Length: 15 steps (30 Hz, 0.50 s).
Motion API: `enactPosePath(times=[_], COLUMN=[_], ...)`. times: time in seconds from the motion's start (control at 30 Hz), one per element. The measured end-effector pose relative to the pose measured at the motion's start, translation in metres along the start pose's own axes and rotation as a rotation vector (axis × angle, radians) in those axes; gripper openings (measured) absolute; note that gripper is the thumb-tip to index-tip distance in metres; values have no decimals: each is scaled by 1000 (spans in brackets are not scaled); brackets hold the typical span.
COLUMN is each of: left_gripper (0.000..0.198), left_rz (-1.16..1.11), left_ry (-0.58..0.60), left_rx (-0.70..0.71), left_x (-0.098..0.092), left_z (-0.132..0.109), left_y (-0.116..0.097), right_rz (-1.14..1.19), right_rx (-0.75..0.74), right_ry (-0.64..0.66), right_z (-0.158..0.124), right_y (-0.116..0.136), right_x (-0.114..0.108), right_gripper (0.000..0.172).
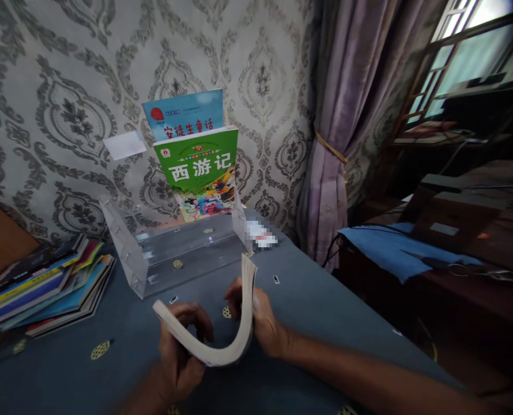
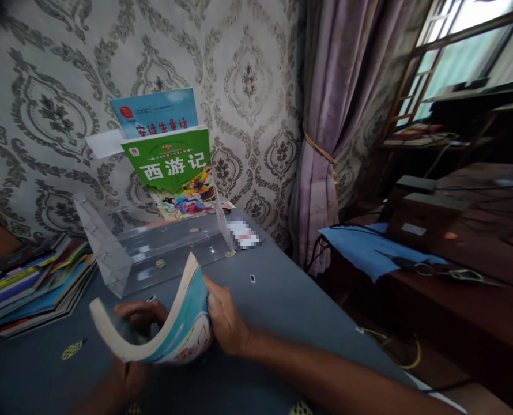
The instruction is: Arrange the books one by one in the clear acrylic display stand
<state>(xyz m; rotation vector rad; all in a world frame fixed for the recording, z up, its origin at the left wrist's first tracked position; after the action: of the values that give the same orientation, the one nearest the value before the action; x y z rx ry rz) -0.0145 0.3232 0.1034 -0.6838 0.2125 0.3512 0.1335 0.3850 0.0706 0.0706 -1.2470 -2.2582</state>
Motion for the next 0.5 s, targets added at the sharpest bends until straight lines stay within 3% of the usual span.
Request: enactPosePath(times=[0.17, 0.33, 0.5], left_gripper=[39, 34, 32], left_rz=[44, -38, -72], left_ry=[-112, 30, 45], left_rx=[-131, -57, -84], left_x=[-6, 1, -1], left_z=[-3, 5, 7], left_y=[7, -3, -3], right_rz=[18, 19, -22], right_rx=[0, -10, -5], right_ry=[-20, -30, -59], right_z=[1, 0, -1], right_y=[2, 0, -7], right_x=[-1, -3, -7], right_gripper=[58, 56, 57])
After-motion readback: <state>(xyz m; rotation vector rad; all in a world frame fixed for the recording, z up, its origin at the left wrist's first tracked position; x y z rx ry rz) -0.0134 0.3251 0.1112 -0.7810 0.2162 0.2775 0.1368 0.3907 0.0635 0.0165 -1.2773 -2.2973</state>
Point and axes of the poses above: each hand's wrist, its own z-axis towards the middle knuckle, its own x-axis out of the palm, y = z × x, the point moved 8 cm from there along z, towards the middle knuckle, and after that the axes turned 14 degrees about z, right-handed, at the moved point
